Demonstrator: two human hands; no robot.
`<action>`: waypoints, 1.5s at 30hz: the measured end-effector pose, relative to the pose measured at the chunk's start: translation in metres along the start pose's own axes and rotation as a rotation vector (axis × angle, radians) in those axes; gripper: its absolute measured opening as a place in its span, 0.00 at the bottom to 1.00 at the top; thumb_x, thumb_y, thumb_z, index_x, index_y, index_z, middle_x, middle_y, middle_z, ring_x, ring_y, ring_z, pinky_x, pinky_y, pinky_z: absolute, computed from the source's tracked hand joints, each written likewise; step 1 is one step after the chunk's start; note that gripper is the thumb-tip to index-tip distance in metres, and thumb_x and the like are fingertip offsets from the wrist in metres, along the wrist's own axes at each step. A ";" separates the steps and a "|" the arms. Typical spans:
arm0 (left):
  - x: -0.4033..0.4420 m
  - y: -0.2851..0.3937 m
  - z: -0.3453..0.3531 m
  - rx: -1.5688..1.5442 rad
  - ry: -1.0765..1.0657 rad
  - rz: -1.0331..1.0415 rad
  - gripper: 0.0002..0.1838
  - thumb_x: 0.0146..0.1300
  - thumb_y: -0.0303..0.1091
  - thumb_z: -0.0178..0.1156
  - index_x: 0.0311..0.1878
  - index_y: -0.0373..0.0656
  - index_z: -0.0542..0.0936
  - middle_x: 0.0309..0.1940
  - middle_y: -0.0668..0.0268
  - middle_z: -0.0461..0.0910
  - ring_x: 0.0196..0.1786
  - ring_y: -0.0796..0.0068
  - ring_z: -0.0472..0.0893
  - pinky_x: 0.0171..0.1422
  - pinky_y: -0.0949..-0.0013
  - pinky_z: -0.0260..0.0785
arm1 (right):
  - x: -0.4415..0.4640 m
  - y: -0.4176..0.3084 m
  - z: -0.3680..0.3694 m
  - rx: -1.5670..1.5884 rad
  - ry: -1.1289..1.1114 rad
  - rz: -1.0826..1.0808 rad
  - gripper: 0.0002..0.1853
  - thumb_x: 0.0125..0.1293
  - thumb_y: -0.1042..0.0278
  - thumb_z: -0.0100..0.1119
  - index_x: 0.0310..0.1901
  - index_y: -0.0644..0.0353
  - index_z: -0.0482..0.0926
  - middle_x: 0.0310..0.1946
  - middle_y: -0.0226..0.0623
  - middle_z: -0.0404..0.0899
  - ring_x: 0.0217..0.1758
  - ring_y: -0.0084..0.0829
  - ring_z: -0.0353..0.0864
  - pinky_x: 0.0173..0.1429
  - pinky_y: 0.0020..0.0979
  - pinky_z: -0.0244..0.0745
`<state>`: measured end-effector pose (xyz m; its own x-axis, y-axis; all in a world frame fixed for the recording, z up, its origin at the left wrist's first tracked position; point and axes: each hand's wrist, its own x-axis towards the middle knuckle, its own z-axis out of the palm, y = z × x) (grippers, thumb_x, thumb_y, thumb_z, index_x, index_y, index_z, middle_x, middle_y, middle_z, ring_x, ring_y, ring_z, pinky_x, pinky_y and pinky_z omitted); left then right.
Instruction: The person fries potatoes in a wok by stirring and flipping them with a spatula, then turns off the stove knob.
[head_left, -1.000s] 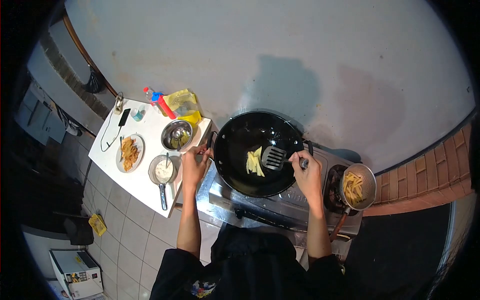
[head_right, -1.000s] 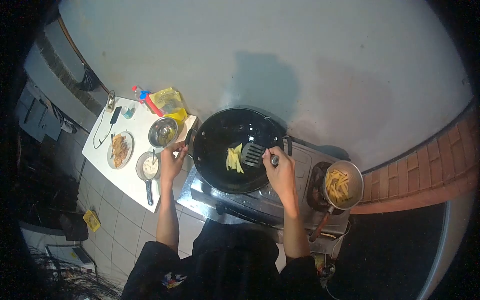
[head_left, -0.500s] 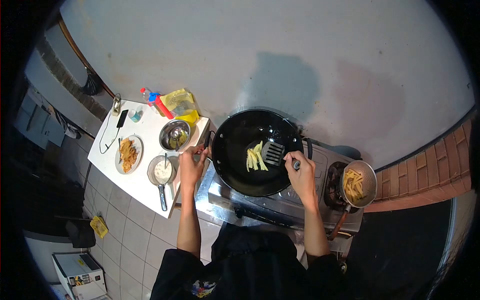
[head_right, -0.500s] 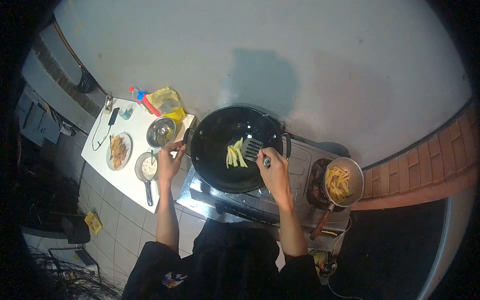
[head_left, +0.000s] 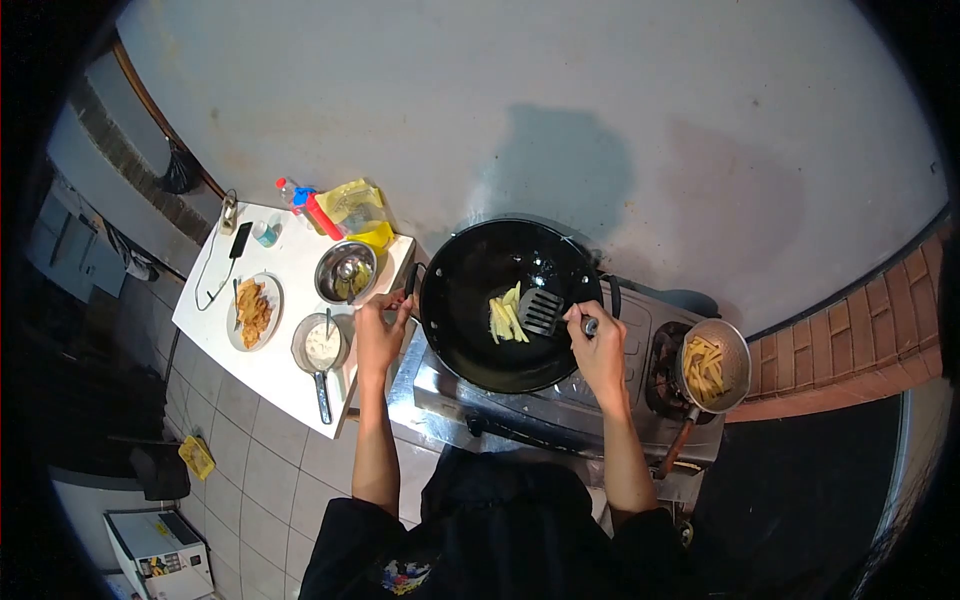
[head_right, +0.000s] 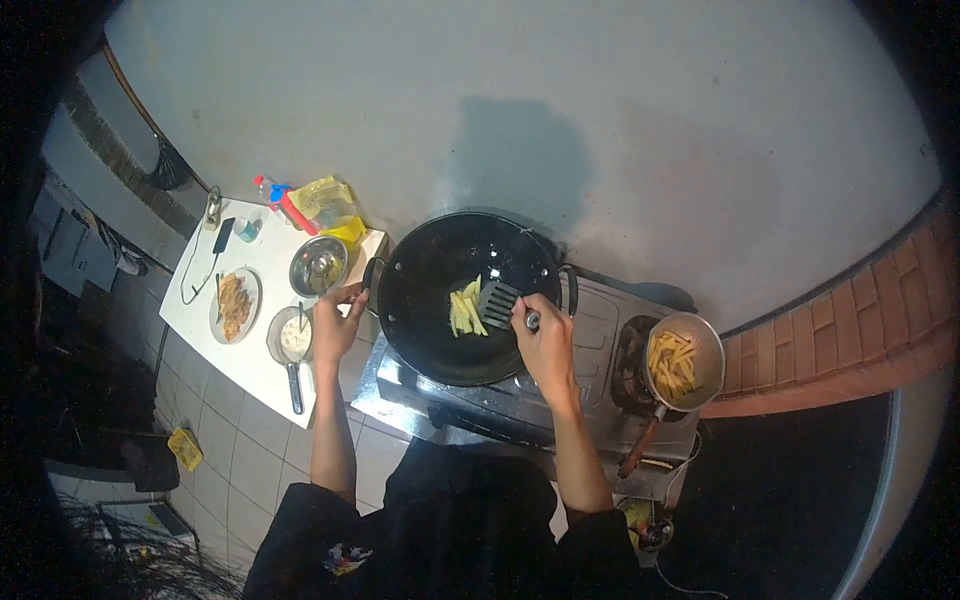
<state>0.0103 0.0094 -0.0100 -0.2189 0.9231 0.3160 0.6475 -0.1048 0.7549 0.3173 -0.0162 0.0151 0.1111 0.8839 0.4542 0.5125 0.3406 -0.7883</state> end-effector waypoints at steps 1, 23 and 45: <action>0.000 -0.001 0.000 0.002 0.000 0.006 0.13 0.57 0.30 0.69 0.43 0.32 0.85 0.31 0.49 0.84 0.33 0.63 0.84 0.42 0.65 0.74 | 0.000 -0.002 0.001 -0.001 0.000 0.000 0.06 0.68 0.75 0.57 0.32 0.66 0.78 0.14 0.30 0.70 0.15 0.17 0.69 0.21 0.24 0.60; 0.000 -0.002 0.000 -0.014 -0.014 0.006 0.13 0.58 0.30 0.68 0.44 0.33 0.85 0.31 0.49 0.84 0.33 0.63 0.85 0.42 0.65 0.74 | -0.009 -0.019 -0.001 0.029 -0.092 -0.003 0.04 0.64 0.77 0.61 0.34 0.68 0.77 0.25 0.45 0.77 0.24 0.36 0.78 0.30 0.32 0.70; 0.000 -0.003 -0.001 0.003 -0.037 -0.014 0.14 0.58 0.30 0.68 0.46 0.33 0.85 0.31 0.48 0.84 0.35 0.63 0.85 0.43 0.65 0.74 | -0.016 -0.019 0.001 0.211 -0.179 0.230 0.04 0.64 0.76 0.61 0.34 0.67 0.77 0.25 0.42 0.79 0.24 0.35 0.80 0.30 0.31 0.71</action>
<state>0.0078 0.0092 -0.0122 -0.2014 0.9375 0.2839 0.6469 -0.0903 0.7572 0.3053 -0.0360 0.0222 0.0428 0.9809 0.1895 0.3023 0.1681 -0.9383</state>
